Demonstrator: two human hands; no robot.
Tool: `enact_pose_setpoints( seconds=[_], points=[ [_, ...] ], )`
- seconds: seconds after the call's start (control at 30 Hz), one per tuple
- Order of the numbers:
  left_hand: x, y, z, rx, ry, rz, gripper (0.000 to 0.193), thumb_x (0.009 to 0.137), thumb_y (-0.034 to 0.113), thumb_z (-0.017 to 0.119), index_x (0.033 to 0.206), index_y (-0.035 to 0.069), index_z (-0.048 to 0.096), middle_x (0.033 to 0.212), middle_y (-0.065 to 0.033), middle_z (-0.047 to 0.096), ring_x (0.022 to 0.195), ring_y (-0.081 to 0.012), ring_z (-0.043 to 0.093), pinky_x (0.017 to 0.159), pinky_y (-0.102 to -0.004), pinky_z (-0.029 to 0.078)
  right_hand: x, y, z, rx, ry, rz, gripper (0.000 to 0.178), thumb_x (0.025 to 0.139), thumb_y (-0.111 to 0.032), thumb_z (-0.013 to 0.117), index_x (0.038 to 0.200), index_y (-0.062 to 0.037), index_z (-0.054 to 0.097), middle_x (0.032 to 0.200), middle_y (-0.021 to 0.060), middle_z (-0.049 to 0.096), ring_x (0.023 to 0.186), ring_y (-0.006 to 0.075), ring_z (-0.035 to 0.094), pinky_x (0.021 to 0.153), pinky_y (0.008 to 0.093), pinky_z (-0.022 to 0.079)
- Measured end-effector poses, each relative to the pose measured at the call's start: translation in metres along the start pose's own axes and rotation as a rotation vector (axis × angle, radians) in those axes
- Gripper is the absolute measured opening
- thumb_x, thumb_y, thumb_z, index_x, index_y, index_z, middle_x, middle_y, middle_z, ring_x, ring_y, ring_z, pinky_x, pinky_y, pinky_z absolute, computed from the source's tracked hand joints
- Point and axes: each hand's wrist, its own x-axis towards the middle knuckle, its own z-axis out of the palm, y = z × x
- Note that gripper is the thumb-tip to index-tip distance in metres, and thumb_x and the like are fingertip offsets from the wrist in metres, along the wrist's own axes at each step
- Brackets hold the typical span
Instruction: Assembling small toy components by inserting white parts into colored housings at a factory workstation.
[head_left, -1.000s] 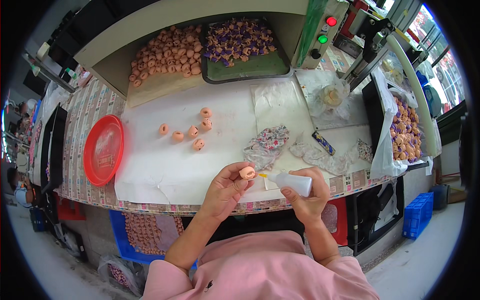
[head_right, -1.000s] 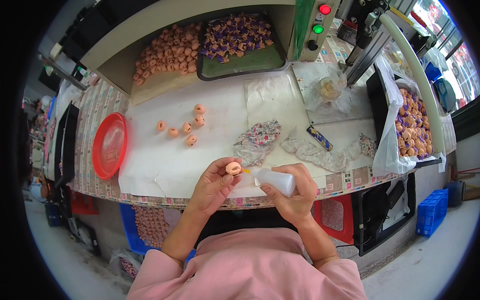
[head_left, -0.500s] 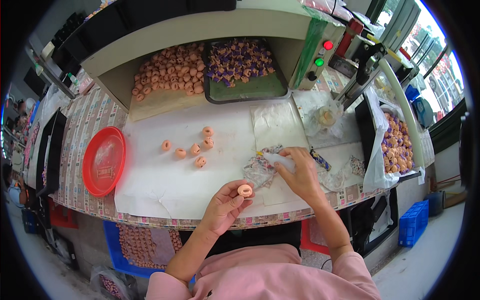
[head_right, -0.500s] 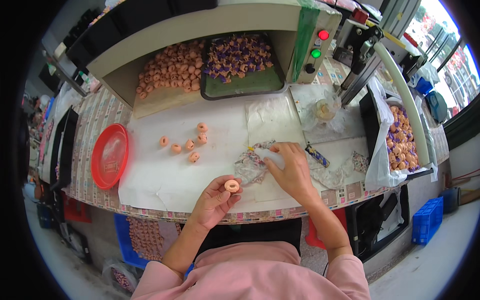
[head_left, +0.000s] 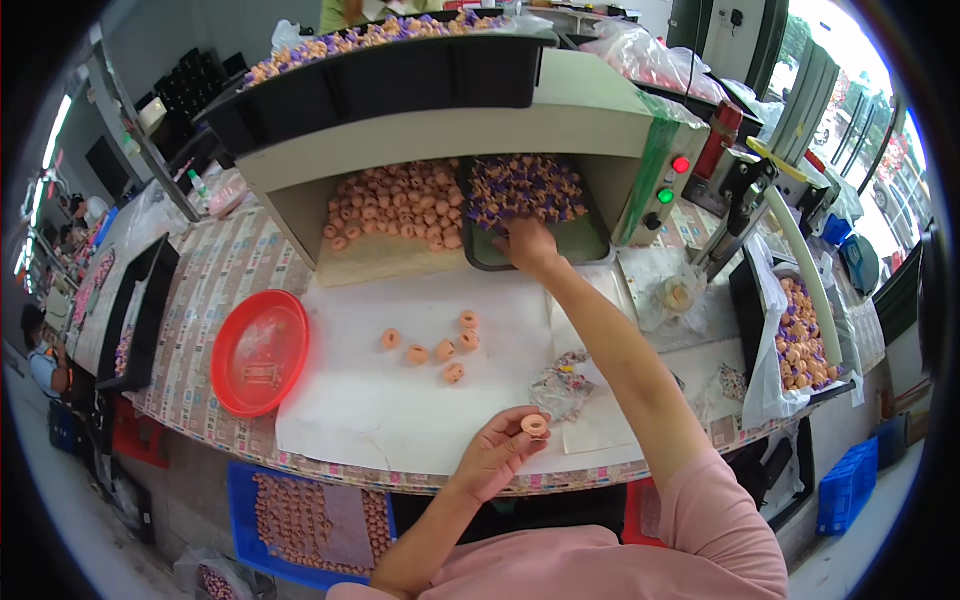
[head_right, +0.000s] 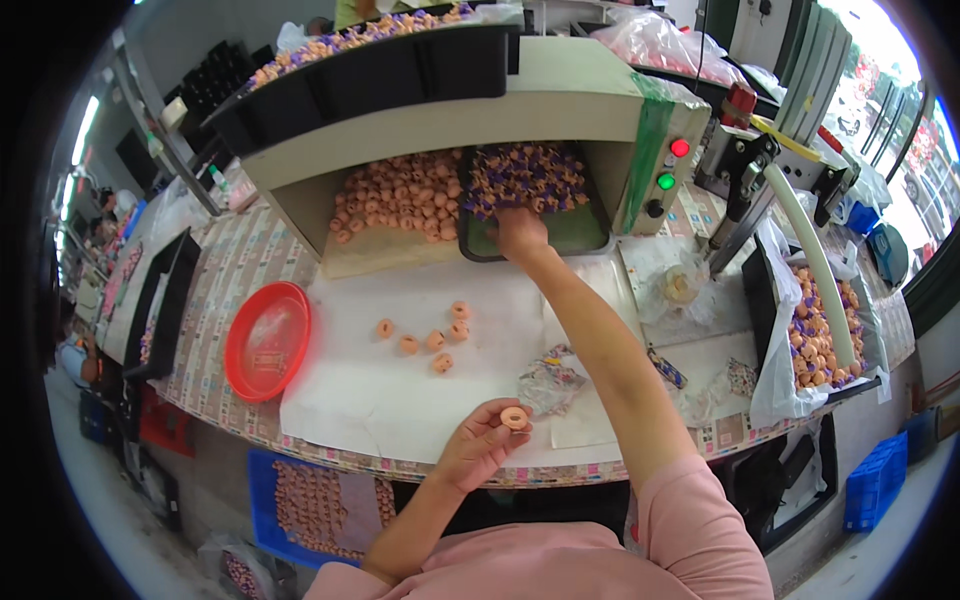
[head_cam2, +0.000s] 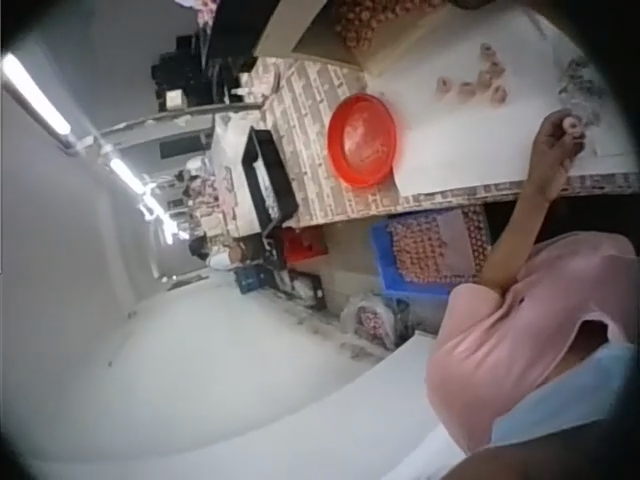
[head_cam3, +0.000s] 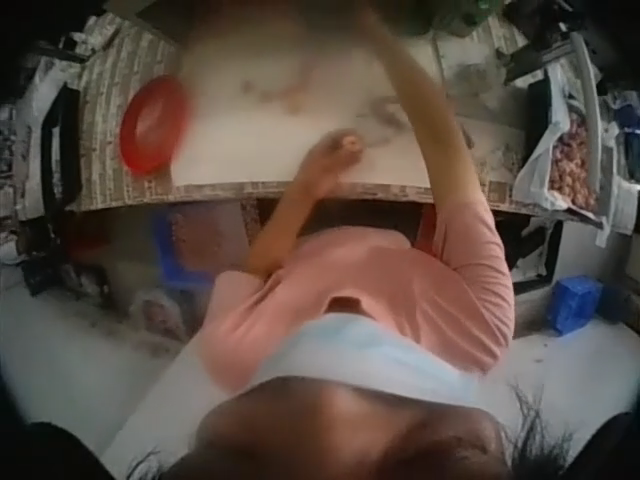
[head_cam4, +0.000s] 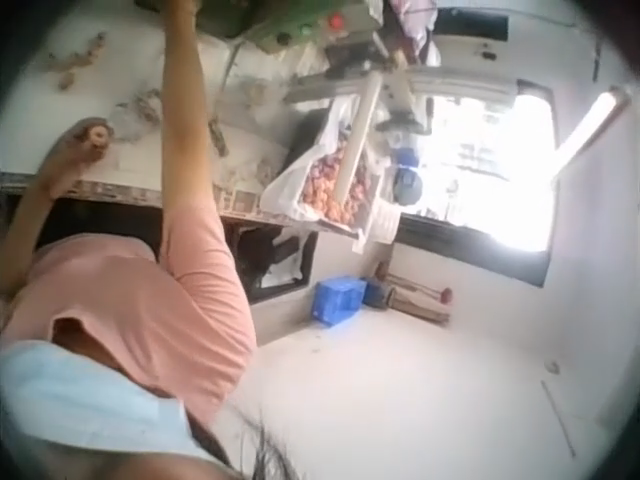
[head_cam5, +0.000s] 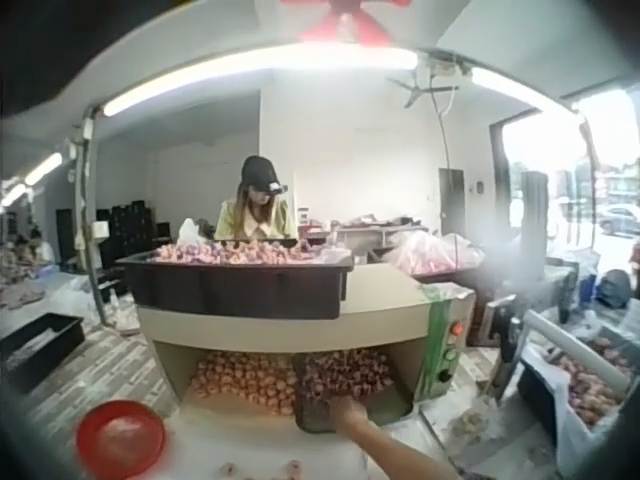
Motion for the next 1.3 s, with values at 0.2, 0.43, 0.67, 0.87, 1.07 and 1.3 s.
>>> enact_pose_setpoints(
  seconds=[0.2, 0.43, 0.67, 0.87, 1.07, 1.3],
  points=[
    [-0.070, 0.110, -0.054, -0.087, -0.054, -0.021, 0.037, 0.092, 0.007, 0.059, 0.128, 0.004, 0.050, 0.127, -0.0110, 0.054, 0.110, -0.0186, 0.058, 0.098, -0.0310, 0.047, 0.025, -0.110, 0.045, -0.024, 0.116, -0.047, 0.022, 0.079, -0.002, 0.058, 0.100, -0.0077, 0.061, 0.091, 0.0138, 0.067, 0.084, 0.0320, 0.067, 0.071, 0.0392, 0.053],
    [-0.059, 0.104, -0.119, -0.279, -0.023, -0.083, 0.038, 0.094, 0.012, 0.057, 0.129, 0.004, 0.048, 0.118, -0.0113, 0.059, 0.105, -0.0191, 0.060, 0.094, -0.0321, 0.050, -0.083, -0.146, 0.009, 0.961, -0.231, 0.230, 0.009, 0.085, -0.003, 0.065, 0.093, -0.0010, 0.062, 0.094, 0.0038, 0.062, 0.080, 0.0095, 0.059, 0.070, 0.0233, 0.048],
    [-0.030, 0.045, -0.139, -0.266, 0.086, -0.146, 0.038, 0.094, 0.012, 0.058, 0.129, 0.002, 0.049, 0.111, -0.0064, 0.061, 0.101, -0.0155, 0.061, 0.092, -0.0281, 0.051, -0.235, -0.091, 0.036, 1.066, -0.171, 0.053, 0.020, 0.077, 0.007, 0.070, 0.095, -0.0008, 0.064, 0.114, 0.0114, 0.058, 0.095, 0.0151, 0.060, 0.079, 0.0260, 0.051],
    [-0.006, -0.014, -0.123, -0.099, 0.117, -0.133, 0.035, 0.093, 0.013, 0.059, 0.125, 0.002, 0.051, 0.113, -0.0079, 0.059, 0.101, -0.0151, 0.060, 0.091, -0.0294, 0.050, -0.287, -0.045, 0.022, 0.836, -0.223, 0.067, 0.025, 0.075, 0.007, 0.070, 0.098, -0.0012, 0.066, 0.106, 0.0119, 0.067, 0.093, 0.0191, 0.065, 0.084, 0.0293, 0.052],
    [-0.001, -0.058, -0.098, -0.021, 0.075, -0.178, 0.033, 0.091, 0.015, 0.063, 0.120, 0.001, 0.055, 0.109, -0.0084, 0.062, 0.096, -0.0155, 0.061, 0.086, -0.0298, 0.052, -0.319, -0.004, -0.005, 0.687, -0.178, -0.102, 0.027, 0.070, 0.007, 0.071, 0.095, -0.0038, 0.069, 0.101, 0.0106, 0.069, 0.088, 0.0233, 0.066, 0.075, 0.0303, 0.053],
    [0.004, -0.089, -0.078, 0.014, 0.066, -0.241, 0.030, 0.087, 0.015, 0.068, 0.112, 0.000, 0.061, 0.103, -0.0098, 0.064, 0.090, -0.0159, 0.063, 0.079, -0.0287, 0.054, -0.340, 0.028, -0.023, 0.782, -0.267, -0.061, 0.028, 0.068, 0.009, 0.072, 0.093, -0.0042, 0.071, 0.096, 0.0104, 0.070, 0.085, 0.0232, 0.067, 0.073, 0.0304, 0.054]
  ],
)
